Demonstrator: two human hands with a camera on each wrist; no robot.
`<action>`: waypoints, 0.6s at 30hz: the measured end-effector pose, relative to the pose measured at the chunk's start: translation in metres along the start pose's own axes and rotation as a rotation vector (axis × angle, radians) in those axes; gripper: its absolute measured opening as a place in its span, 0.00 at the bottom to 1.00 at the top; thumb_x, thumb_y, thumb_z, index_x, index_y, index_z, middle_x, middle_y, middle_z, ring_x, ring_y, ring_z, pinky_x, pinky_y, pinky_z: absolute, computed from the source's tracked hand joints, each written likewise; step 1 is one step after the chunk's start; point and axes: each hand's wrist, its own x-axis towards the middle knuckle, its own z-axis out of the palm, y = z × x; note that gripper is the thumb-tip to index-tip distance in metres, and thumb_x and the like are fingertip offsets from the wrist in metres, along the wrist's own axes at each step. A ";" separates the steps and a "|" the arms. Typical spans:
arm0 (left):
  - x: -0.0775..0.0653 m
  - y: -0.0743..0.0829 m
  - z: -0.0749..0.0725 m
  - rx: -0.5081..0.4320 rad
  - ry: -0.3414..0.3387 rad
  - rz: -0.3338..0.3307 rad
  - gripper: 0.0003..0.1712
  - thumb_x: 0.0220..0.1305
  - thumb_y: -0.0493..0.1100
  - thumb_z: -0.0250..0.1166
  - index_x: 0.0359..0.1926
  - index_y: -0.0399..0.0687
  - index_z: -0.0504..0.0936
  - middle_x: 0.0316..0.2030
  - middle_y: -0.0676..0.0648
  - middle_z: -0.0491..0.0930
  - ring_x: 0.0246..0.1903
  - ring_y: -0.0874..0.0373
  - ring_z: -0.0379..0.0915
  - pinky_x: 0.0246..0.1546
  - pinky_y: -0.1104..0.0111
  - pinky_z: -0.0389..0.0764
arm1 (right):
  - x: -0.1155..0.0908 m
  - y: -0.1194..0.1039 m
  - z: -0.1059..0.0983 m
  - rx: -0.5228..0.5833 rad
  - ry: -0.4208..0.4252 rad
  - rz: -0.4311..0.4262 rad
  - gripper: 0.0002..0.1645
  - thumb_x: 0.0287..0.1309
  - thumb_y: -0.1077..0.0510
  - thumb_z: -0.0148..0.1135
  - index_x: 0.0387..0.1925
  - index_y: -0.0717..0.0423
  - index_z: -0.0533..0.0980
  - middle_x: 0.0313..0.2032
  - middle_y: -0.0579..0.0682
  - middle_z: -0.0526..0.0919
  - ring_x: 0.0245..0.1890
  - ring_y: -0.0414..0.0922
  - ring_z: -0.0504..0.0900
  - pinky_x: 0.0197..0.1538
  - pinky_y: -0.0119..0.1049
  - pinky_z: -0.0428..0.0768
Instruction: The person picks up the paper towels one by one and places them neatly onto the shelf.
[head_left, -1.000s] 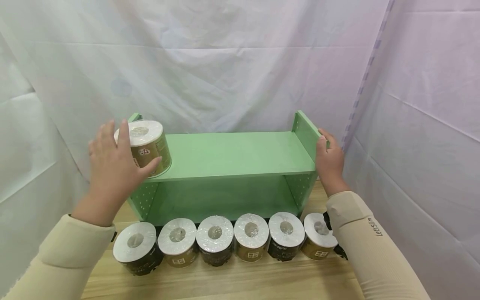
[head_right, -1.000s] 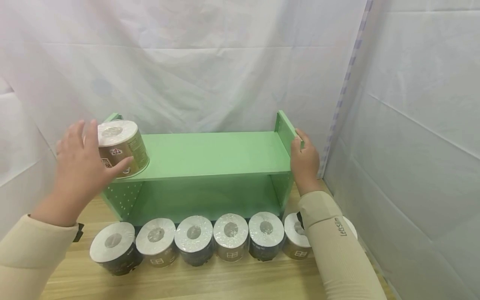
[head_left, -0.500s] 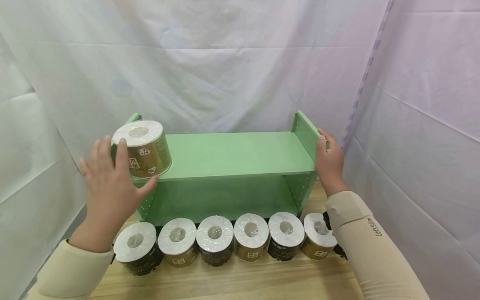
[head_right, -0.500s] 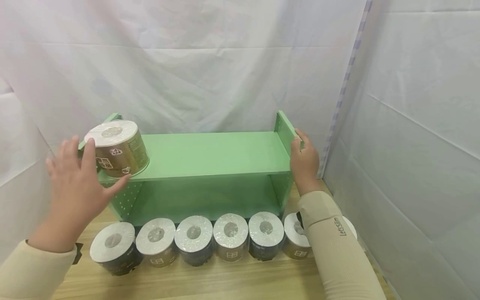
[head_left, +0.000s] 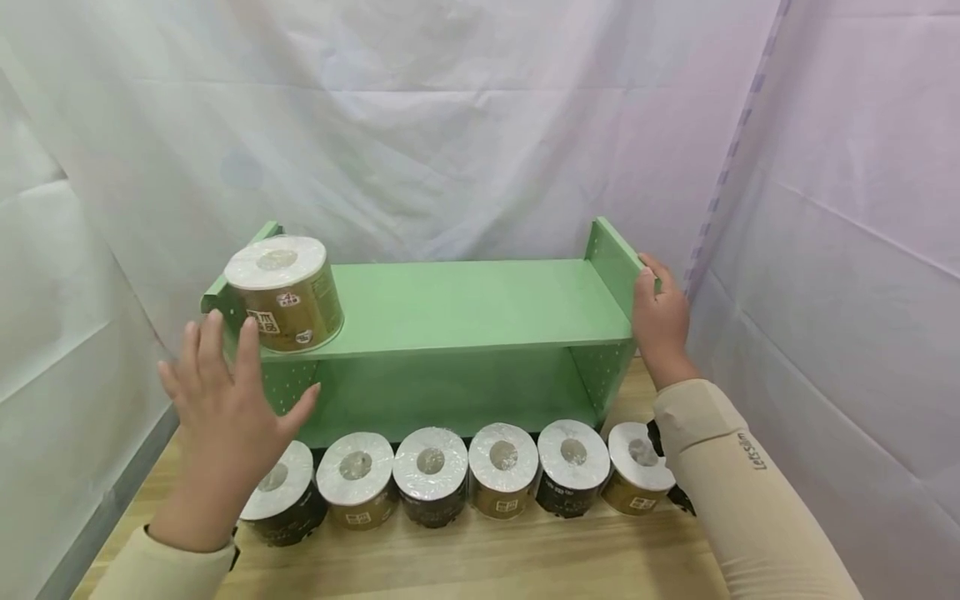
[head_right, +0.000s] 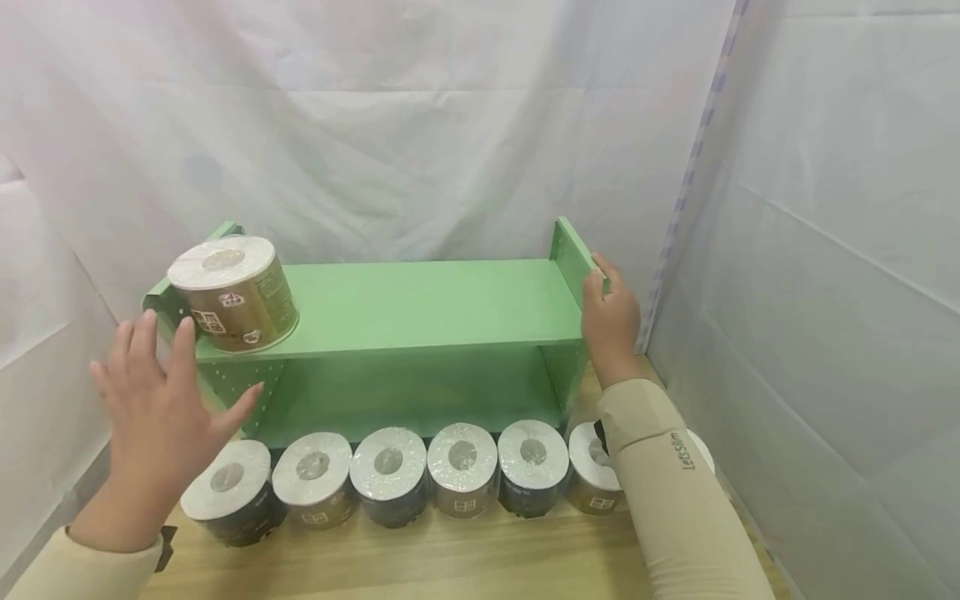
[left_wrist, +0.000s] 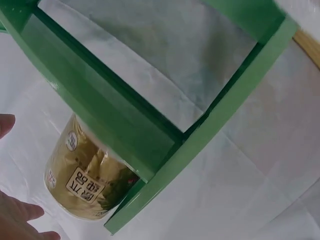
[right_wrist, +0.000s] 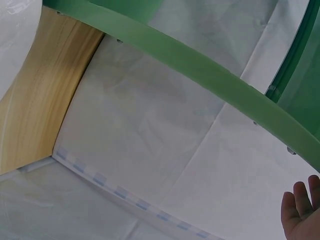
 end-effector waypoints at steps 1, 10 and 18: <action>-0.004 0.001 0.001 -0.005 0.007 -0.002 0.58 0.56 0.78 0.41 0.67 0.33 0.57 0.70 0.31 0.45 0.70 0.32 0.37 0.61 0.28 0.37 | 0.000 0.000 -0.001 0.000 0.001 -0.001 0.32 0.70 0.40 0.32 0.68 0.42 0.67 0.09 0.42 0.57 0.09 0.38 0.51 0.14 0.33 0.57; -0.031 -0.003 0.012 -0.045 0.040 -0.025 0.56 0.58 0.78 0.41 0.66 0.32 0.60 0.68 0.31 0.48 0.69 0.32 0.39 0.62 0.30 0.37 | -0.001 -0.004 -0.005 0.005 -0.016 0.011 0.32 0.70 0.40 0.31 0.68 0.40 0.67 0.09 0.41 0.55 0.08 0.37 0.50 0.13 0.33 0.56; -0.056 -0.012 0.016 -0.040 0.027 -0.048 0.57 0.59 0.79 0.39 0.63 0.29 0.62 0.68 0.30 0.50 0.68 0.30 0.42 0.60 0.28 0.43 | -0.001 -0.006 -0.003 0.008 -0.037 0.022 0.33 0.70 0.39 0.31 0.69 0.42 0.66 0.11 0.42 0.58 0.10 0.38 0.52 0.17 0.34 0.59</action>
